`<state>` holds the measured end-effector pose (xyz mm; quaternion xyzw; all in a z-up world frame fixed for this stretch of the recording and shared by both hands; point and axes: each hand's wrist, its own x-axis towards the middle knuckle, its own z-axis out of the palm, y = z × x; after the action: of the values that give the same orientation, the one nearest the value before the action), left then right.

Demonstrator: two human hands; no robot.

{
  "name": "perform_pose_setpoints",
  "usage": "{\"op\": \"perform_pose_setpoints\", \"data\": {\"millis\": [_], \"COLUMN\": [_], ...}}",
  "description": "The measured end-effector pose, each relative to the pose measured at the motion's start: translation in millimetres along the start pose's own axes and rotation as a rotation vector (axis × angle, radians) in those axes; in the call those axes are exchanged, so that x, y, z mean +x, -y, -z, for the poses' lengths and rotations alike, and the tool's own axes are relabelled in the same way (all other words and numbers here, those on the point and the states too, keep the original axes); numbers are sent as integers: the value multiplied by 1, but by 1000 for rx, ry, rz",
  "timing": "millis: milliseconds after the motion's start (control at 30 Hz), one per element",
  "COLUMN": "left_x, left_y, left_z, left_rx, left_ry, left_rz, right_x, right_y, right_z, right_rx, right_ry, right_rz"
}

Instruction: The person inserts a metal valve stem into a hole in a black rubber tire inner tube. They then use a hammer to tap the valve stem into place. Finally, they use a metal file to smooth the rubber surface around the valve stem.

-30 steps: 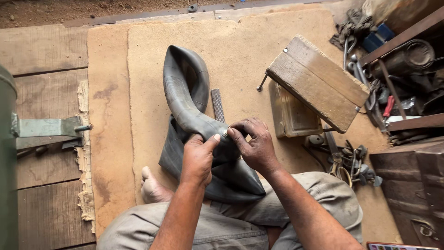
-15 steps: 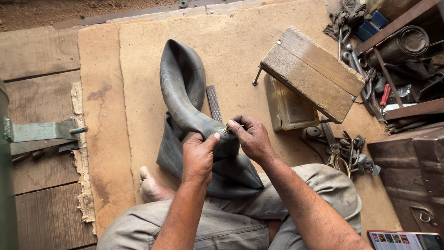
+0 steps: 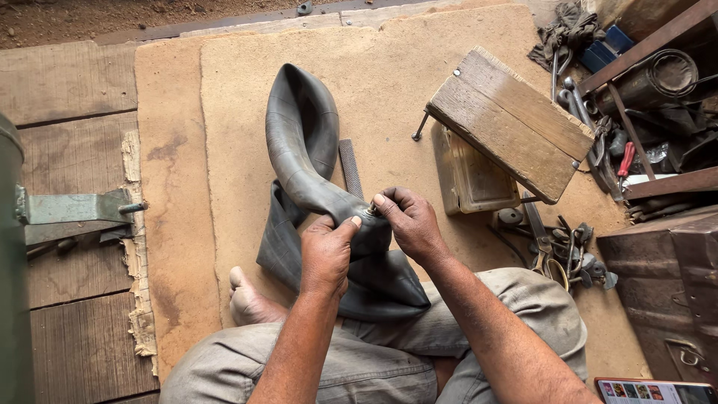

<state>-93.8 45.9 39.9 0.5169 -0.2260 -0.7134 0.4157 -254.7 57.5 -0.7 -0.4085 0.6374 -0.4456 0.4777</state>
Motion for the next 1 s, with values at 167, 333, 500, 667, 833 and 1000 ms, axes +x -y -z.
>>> {"op": "perform_pose_setpoints", "data": {"millis": [167,333,500,667,833,1000], "left_x": [1,1,0,3,17,20], "left_y": [2,2,1,-1,6,-20], "left_z": [0,1,0,2,13,21], "left_rx": [-31,-3,6,-16,-97,-93], "left_ry": [19,17,3,-23,-90,-53], "left_rz": [3,-11,6,-28,-23,-280], "right_x": [-1,-1,0,-4,0,12], "right_y": [-2,-1,-3,-1,-7,-27], "right_z": [0,1,0,1,2,2], "right_rx": [-37,-22,-8,-8,182,227], "right_ry": [-6,4,5,13,-110,-74], "right_rz": [0,-6,43,57,67,-183]}}
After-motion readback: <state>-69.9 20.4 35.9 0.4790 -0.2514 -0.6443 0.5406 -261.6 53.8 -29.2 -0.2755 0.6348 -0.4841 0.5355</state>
